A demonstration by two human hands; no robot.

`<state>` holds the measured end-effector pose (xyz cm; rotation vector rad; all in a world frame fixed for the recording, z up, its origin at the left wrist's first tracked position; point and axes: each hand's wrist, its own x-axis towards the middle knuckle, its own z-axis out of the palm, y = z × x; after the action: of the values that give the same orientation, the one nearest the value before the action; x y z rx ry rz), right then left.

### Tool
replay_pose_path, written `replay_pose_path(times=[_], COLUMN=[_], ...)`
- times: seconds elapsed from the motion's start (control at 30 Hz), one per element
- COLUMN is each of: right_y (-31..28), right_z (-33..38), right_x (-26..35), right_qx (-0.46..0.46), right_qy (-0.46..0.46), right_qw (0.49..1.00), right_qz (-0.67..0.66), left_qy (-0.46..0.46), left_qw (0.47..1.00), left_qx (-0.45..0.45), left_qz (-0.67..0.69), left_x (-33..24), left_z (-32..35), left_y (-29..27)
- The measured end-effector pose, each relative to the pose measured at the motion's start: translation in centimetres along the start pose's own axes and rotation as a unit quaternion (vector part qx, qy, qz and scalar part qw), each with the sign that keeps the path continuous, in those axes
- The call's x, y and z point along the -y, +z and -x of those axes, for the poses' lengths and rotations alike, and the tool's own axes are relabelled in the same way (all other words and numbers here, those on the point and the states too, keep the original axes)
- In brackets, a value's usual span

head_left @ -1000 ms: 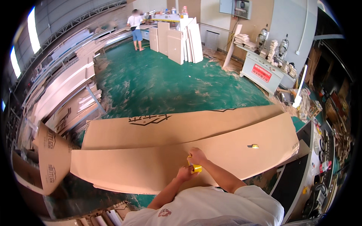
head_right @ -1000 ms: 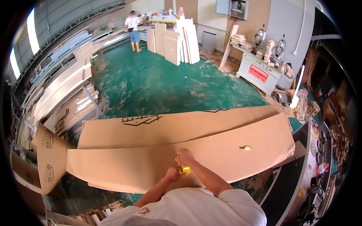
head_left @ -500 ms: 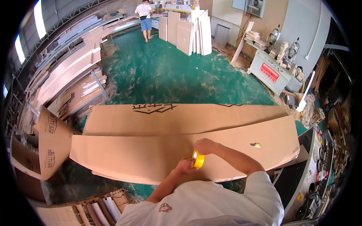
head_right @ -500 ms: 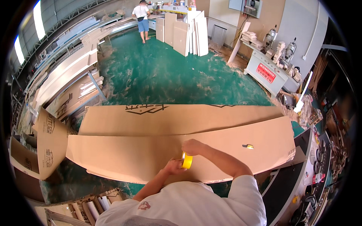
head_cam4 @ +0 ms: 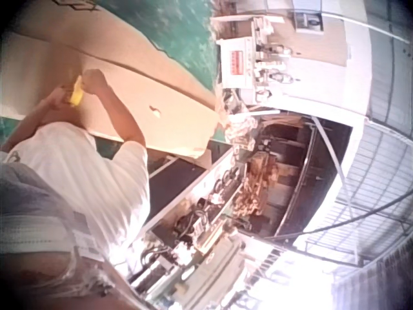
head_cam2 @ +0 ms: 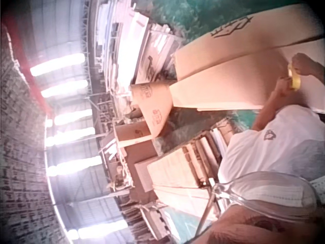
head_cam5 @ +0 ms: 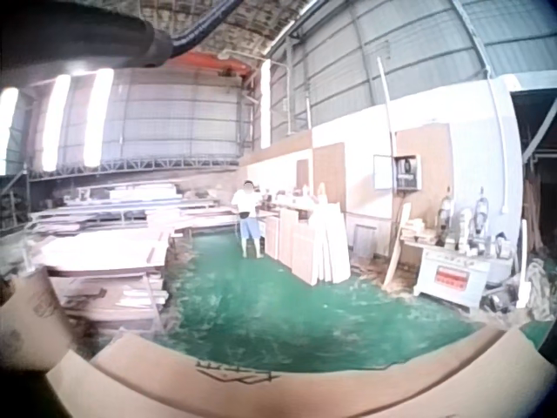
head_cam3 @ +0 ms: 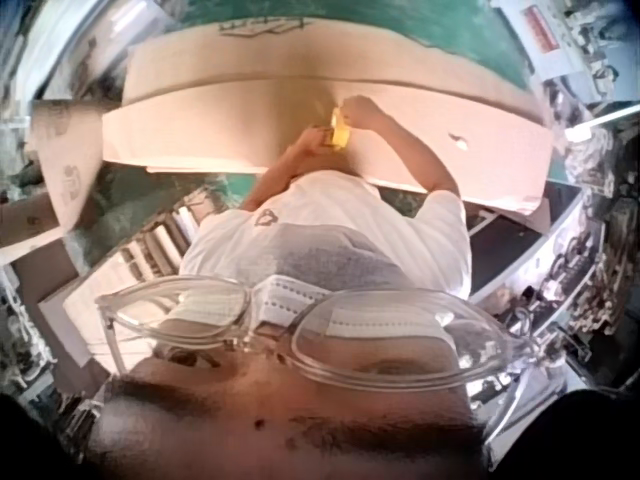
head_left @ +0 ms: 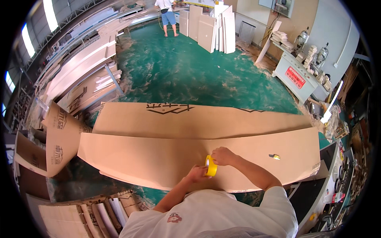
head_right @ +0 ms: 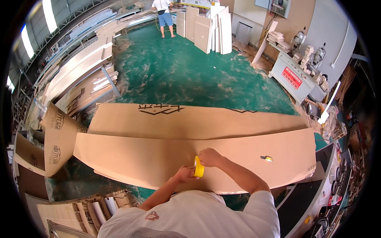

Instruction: The person folds cardboard around wooden furniture panels, applies yellow tape to secure the packaging, and then lifts and maneuvers the wrapped item into a large cardboard box.

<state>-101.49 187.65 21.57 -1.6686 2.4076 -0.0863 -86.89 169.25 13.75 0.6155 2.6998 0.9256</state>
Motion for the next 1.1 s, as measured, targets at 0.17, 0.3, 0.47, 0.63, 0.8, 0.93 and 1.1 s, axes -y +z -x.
replay_pose_path(times=[0.17, 0.3, 0.47, 0.63, 0.8, 0.93, 1.1], right_y=[-1.4, -1.8, -2.9, -0.1, -6.3, -12.0, -14.2], right_z=[-1.7, -1.0, 2.1, 3.5, 5.5, 4.3, -6.0], right_x=[0.4, 0.3, 1.2, -2.4, -3.6, -11.8, -30.6], right_qx=[0.086, 0.079, 0.046, -0.068, -0.060, -0.087, -0.163], right_qy=[-0.015, -0.140, -0.132, -0.033, 0.005, 0.033, 0.170], right_qw=[0.994, 0.985, 0.980, 0.995, 0.992, 0.955, 0.920], right_qz=[0.059, 0.058, -0.143, 0.059, 0.113, 0.282, 0.314], left_qy=[0.006, 0.020, 0.021, -0.077, -0.189, -0.210, -0.318], left_qw=[0.997, 0.996, 1.000, 0.947, 0.896, 0.922, 0.845], left_qx=[0.027, 0.035, -0.013, -0.207, -0.358, -0.312, -0.243], left_qz=[-0.070, -0.076, 0.019, 0.233, 0.185, 0.094, 0.356], left_x=[0.2, 0.5, 1.9, 3.1, 0.0, -0.9, -2.5], left_z=[-0.2, 0.0, 0.9, -1.9, -7.1, -10.8, -11.1], left_y=[0.7, 0.6, 1.1, 4.0, 3.1, 2.6, 5.1])
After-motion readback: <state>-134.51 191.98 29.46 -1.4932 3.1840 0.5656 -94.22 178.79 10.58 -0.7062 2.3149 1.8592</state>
